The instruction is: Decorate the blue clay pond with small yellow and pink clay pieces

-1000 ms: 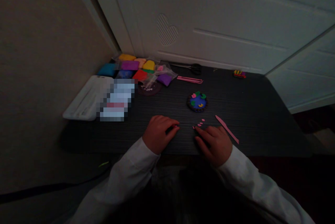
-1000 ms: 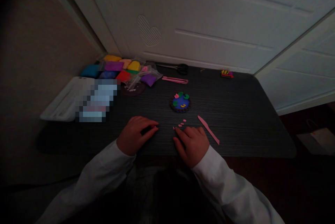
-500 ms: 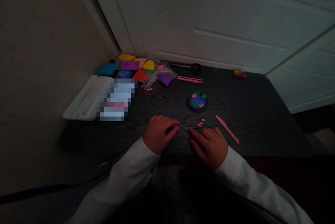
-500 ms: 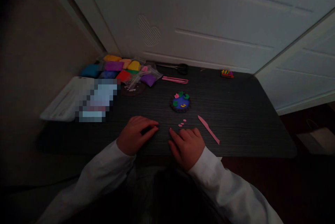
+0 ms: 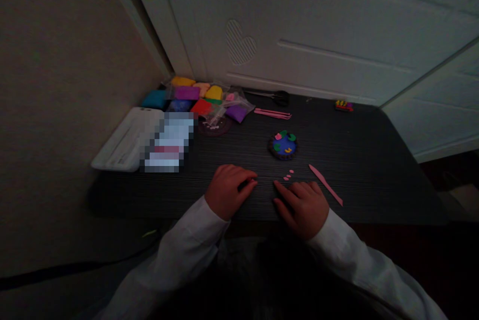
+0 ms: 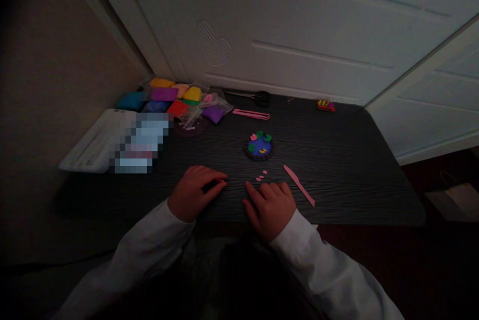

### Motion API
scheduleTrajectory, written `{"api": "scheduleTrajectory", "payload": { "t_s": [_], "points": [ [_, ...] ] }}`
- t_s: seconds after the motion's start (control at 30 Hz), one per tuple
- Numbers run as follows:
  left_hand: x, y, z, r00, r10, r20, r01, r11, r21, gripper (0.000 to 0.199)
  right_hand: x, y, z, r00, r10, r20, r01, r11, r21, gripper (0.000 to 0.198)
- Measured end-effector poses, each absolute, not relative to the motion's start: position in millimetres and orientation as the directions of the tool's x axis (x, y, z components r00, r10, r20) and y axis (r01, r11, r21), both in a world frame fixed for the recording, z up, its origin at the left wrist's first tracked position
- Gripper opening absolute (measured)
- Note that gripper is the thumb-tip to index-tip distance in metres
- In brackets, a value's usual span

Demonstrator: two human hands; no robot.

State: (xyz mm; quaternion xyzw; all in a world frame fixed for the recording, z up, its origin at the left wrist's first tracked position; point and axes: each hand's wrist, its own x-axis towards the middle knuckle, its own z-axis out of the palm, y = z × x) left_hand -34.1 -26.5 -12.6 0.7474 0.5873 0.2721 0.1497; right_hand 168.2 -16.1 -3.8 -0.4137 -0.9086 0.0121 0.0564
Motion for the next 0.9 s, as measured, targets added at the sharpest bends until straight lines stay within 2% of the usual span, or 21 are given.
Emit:
{"api": "scheduleTrajectory", "payload": {
  "t_s": [0.23, 0.37, 0.67, 0.9],
  "points": [
    [-33, -26, -13, 0.152, 0.957, 0.248, 0.794, -0.268, 0.546, 0.018, 164, -20, -3, -0.677, 0.731, 0.081, 0.727, 0.682, -0.074, 0.040],
    [-34, -26, -14, 0.157, 0.959, 0.236, 0.796, -0.265, 0.545, 0.018, 165, -18, -3, -0.645, 0.760, 0.079, 0.756, 0.650, -0.076, 0.042],
    [-34, -26, -13, 0.159, 0.960, 0.229, 0.794, -0.262, 0.548, 0.018, 179, -8, -5, -0.645, 0.748, 0.158, 0.741, 0.662, -0.109, 0.040],
    [-33, -26, -13, 0.158, 0.957, 0.241, 0.794, -0.269, 0.545, 0.018, 172, -10, -3, -0.650, 0.749, 0.128, 0.741, 0.662, -0.111, 0.039]
  ]
}}
